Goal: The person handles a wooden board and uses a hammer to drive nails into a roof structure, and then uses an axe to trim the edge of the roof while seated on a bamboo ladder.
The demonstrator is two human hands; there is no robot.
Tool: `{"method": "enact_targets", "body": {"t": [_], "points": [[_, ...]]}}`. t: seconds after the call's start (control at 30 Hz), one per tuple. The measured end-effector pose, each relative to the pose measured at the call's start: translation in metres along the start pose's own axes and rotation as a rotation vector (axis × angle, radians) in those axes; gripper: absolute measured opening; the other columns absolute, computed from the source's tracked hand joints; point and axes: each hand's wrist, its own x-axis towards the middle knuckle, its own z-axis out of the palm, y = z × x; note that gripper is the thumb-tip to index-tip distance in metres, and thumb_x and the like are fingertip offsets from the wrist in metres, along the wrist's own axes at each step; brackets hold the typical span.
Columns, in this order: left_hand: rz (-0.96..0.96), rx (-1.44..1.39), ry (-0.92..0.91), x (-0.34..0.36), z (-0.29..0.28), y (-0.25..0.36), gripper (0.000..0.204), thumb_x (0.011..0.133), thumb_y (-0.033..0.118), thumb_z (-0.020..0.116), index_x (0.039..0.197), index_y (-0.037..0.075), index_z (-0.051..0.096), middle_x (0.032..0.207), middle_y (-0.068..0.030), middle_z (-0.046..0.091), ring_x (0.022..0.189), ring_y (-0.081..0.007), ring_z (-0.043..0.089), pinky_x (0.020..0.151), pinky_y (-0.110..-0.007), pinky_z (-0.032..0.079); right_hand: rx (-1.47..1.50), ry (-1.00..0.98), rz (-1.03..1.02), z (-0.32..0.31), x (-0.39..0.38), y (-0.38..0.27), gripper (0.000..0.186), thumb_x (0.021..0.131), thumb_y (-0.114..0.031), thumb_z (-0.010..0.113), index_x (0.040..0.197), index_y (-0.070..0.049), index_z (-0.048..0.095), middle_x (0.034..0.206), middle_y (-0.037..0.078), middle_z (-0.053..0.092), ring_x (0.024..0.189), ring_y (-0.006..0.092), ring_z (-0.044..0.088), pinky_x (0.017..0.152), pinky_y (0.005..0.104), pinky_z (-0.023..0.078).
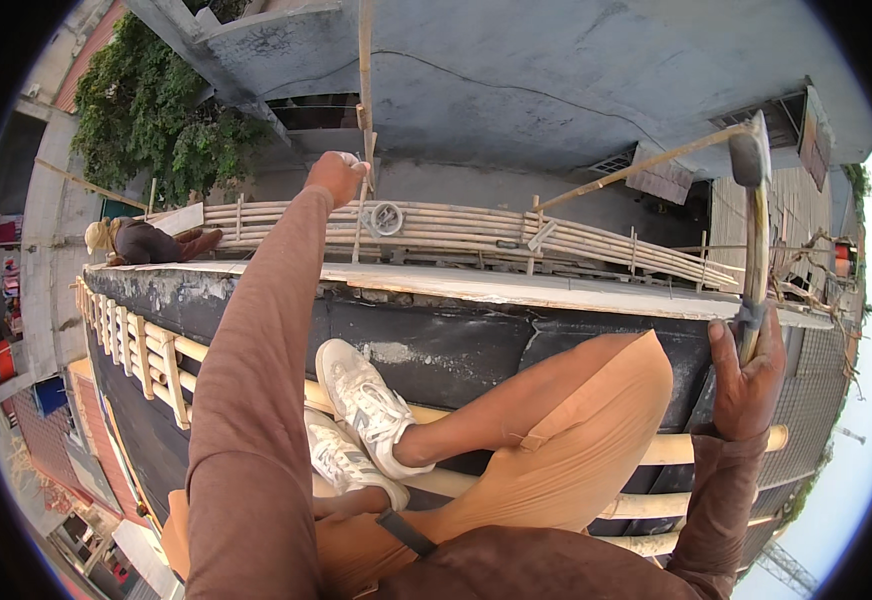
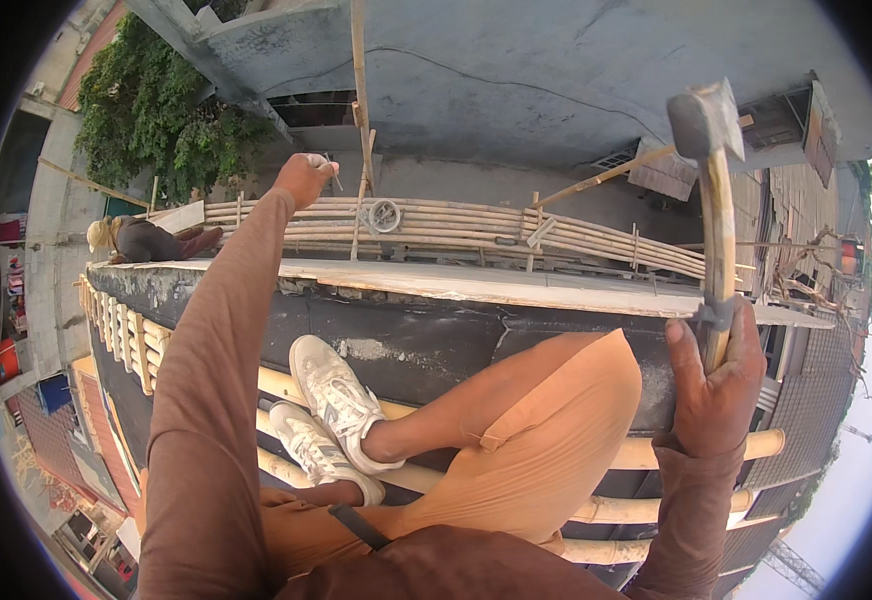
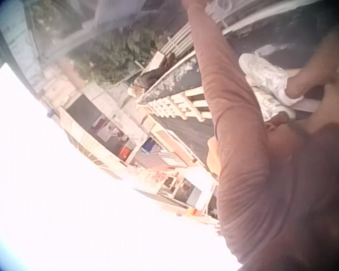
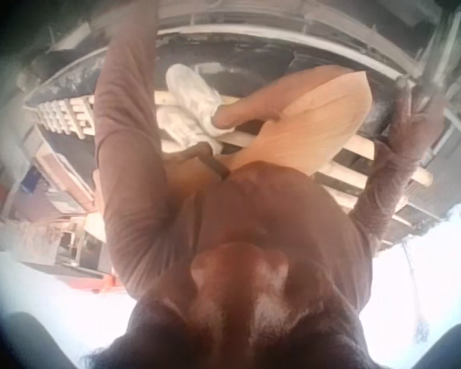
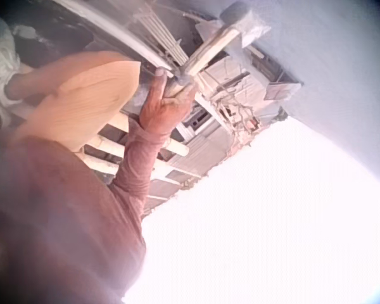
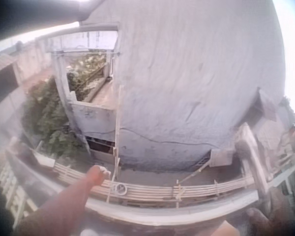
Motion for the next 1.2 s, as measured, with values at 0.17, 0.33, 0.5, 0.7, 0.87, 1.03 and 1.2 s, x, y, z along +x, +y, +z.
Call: {"method": "enact_targets", "body": {"t": [0.17, 0.33, 0.5, 0.7, 0.87, 1.03, 1.2], "points": [[-0.002, 0.039, -0.133, -0.001, 0.0, 0.037, 0.034, 0.099, 0.037, 0.065, 0.112, 0.008, 0.077, 0.115, -0.0167, 0.075, 0.112, -0.0366, 0.068, 0.097, -0.043, 0.051, 0.044, 0.29, 0.406, -0.045, -0.202, 0.057, 0.023, 0.105, -0.024, 0.063, 0.096, -0.004, 0.055, 0.072, -0.002, 0.051, 0.056, 0.0055, 0.044, 0.049, 0.023, 0.033], [0.011, 0.074, -0.15, -0.017, 0.012, 0.058, 0.036, 0.099, 0.038, 0.064, 0.114, 0.008, 0.076, 0.116, -0.0174, 0.074, 0.114, -0.0369, 0.067, 0.098, -0.044, 0.051, -0.174, 0.137, 0.668, -0.008, -0.342, 0.09, 0.022, 0.097, -0.015, 0.068, 0.1, 0.004, 0.057, 0.094, 0.014, 0.056, 0.087, 0.0287, 0.056, 0.076, 0.0422, 0.045], [0.041, 0.02, -0.207, -0.031, 0.019, 0.065, 0.035, 0.099, 0.038, 0.064, 0.113, 0.008, 0.076, 0.117, -0.0183, 0.073, 0.114, -0.0376, 0.066, 0.099, -0.044, 0.051, -0.385, 0.181, 0.521, 0.012, -0.366, 0.103, 0.028, 0.092, -0.008, 0.072, 0.11, 0.007, 0.056, 0.124, 0.021, 0.051, 0.116, 0.0401, 0.051, 0.099, 0.0471, 0.043], [-0.025, -0.031, -0.151, -0.033, 0.016, 0.039, 0.033, 0.096, 0.036, 0.07, 0.095, 0.004, 0.076, 0.103, -0.019, 0.075, 0.098, -0.0356, 0.07, 0.09, -0.043, 0.051, -0.528, 0.311, 0.4, -0.013, -0.302, 0.154, 0.028, 0.093, -0.012, 0.073, 0.105, 0.005, 0.055, 0.144, 0.025, 0.044, 0.133, 0.0446, 0.045, 0.109, 0.0505, 0.04], [-0.004, -0.042, -0.173, -0.041, 0.01, 0.037, 0.032, 0.096, 0.035, 0.07, 0.097, 0.003, 0.077, 0.102, -0.021, 0.075, 0.098, -0.0336, 0.071, 0.09, -0.043, 0.052, -0.542, 0.316, 0.343, -0.005, -0.262, 0.186, 0.031, 0.086, -0.009, 0.078, 0.104, 0.004, 0.055, 0.153, 0.027, 0.038, 0.143, 0.0472, 0.037, 0.115, 0.0534, 0.037], [-0.001, -0.013, -0.189, -0.032, 0.016, 0.028, 0.034, 0.097, 0.036, 0.069, 0.112, 0.007, 0.077, 0.113, -0.0181, 0.075, 0.109, -0.0346, 0.07, 0.095, -0.042, 0.053, -0.557, 0.268, 0.361, 0.01, -0.255, 0.207, 0.035, 0.084, -0.007, 0.079, 0.108, 0.004, 0.057, 0.155, 0.027, 0.038, 0.145, 0.0464, 0.035, 0.12, 0.0526, 0.033], [-0.08, -0.126, -0.286, -0.029, 0.031, 0.021, 0.033, 0.097, 0.036, 0.068, 0.108, 0.006, 0.078, 0.105, -0.0143, 0.077, 0.101, -0.0321, 0.071, 0.092, -0.041, 0.053, -0.579, 0.248, 0.367, 0.011, -0.26, 0.214, 0.036, 0.084, -0.004, 0.075, 0.113, 0.004, 0.055, 0.152, 0.023, 0.044, 0.146, 0.0444, 0.036, 0.121, 0.0526, 0.033]]}}
